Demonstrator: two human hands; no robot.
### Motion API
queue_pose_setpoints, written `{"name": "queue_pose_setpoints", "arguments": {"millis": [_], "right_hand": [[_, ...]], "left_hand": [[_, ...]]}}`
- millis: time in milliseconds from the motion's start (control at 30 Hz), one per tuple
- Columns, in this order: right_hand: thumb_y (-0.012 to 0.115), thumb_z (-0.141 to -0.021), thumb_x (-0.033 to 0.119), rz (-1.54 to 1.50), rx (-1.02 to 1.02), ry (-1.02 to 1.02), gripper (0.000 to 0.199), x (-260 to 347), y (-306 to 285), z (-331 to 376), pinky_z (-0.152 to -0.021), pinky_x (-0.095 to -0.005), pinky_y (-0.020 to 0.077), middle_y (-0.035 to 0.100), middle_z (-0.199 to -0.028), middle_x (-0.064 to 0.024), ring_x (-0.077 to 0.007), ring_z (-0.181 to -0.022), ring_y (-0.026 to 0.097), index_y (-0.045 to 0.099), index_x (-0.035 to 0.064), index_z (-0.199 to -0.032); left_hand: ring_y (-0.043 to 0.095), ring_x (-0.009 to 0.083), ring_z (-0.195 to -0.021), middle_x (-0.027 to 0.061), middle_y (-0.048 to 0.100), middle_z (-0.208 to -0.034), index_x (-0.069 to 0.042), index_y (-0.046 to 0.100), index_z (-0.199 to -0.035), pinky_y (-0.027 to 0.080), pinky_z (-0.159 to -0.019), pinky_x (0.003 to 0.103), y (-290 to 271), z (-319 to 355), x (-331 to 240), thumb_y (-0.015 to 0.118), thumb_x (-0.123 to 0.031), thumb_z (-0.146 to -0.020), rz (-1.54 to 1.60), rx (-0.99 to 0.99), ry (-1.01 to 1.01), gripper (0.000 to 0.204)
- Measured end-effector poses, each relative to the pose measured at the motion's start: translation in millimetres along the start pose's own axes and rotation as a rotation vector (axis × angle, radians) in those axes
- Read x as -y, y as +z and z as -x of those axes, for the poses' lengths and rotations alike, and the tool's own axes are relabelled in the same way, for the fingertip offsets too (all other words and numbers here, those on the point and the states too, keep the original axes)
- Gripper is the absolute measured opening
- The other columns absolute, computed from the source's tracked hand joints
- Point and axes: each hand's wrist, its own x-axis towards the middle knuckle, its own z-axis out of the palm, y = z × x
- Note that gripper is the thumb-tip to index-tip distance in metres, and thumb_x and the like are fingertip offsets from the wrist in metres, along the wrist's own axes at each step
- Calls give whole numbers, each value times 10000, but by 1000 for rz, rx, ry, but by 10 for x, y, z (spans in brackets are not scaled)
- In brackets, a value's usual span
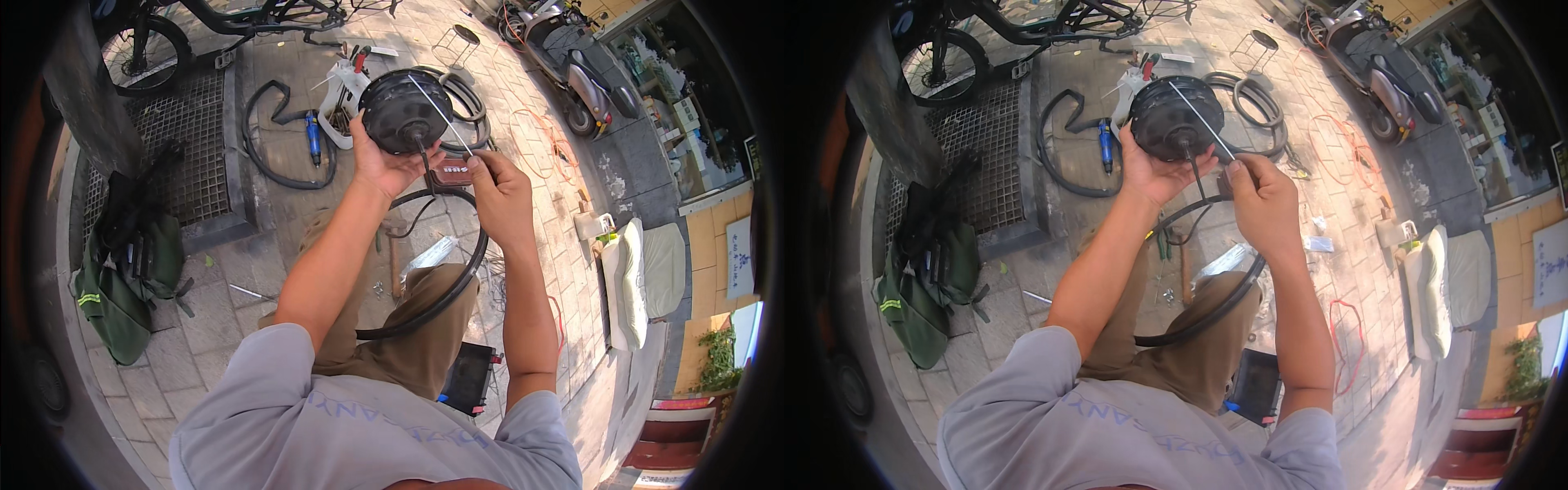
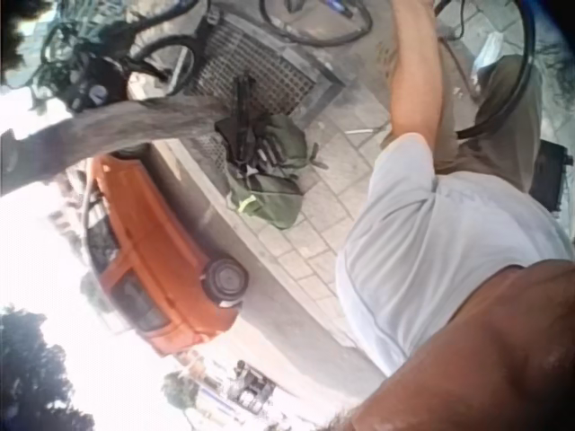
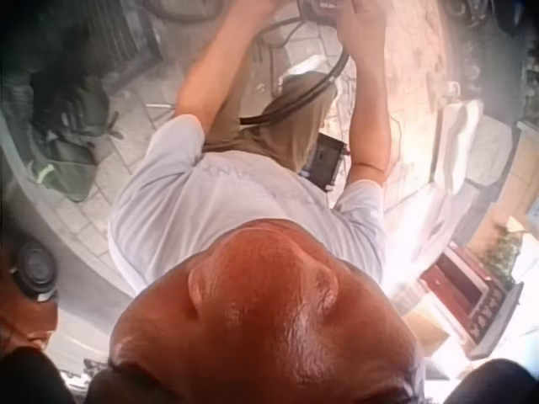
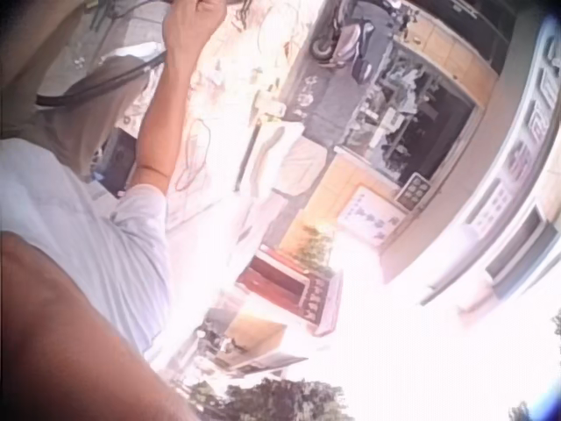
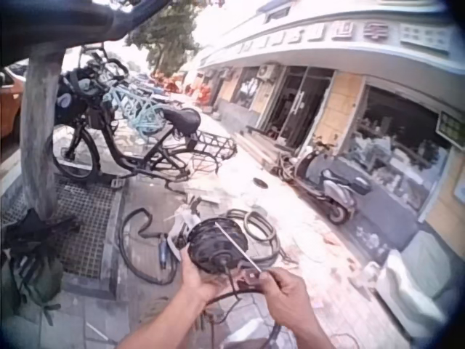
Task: The person inserts metal spokes into a bicycle hub and aligns them with a wheel rim. They repeatedly pick up spokes, insert them into the hub, and adjust their position while holding the rim.
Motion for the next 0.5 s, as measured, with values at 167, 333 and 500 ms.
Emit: {"name": "queue_pose_setpoints", "arguments": {"millis": [167,333,500], "right_hand": [[681,-991,181,100,1,-21,269,-22,81,46,-767,-293,537,760,-919,-106,-125,-829,684,744,1,-1181],[618,-1008,171,242,20,-140,317,-17,111,54,-838,-342,558,774,-1023,-168,-251,-905,732,727,15,-1261],[595,-1008,193,276,36,-97,357,60,121,98,-840,-384,554,766,-1015,-205,-315,-889,742,713,68,-1321]], "left_hand": [[631,411,-1139,195,647,-1319,-80,622,-1367,526,-1018,608,17,4,-8,544,-763,-823,-37,-35,34,876],[671,320,-1096,120,689,-1274,-124,652,-1318,577,-938,540,30,-28,-16,522,-745,-870,-84,-6,116,777],[693,276,-1030,92,721,-1199,-135,665,-1284,611,-831,473,42,1,28,512,-737,-900,-140,-82,177,731]]}}
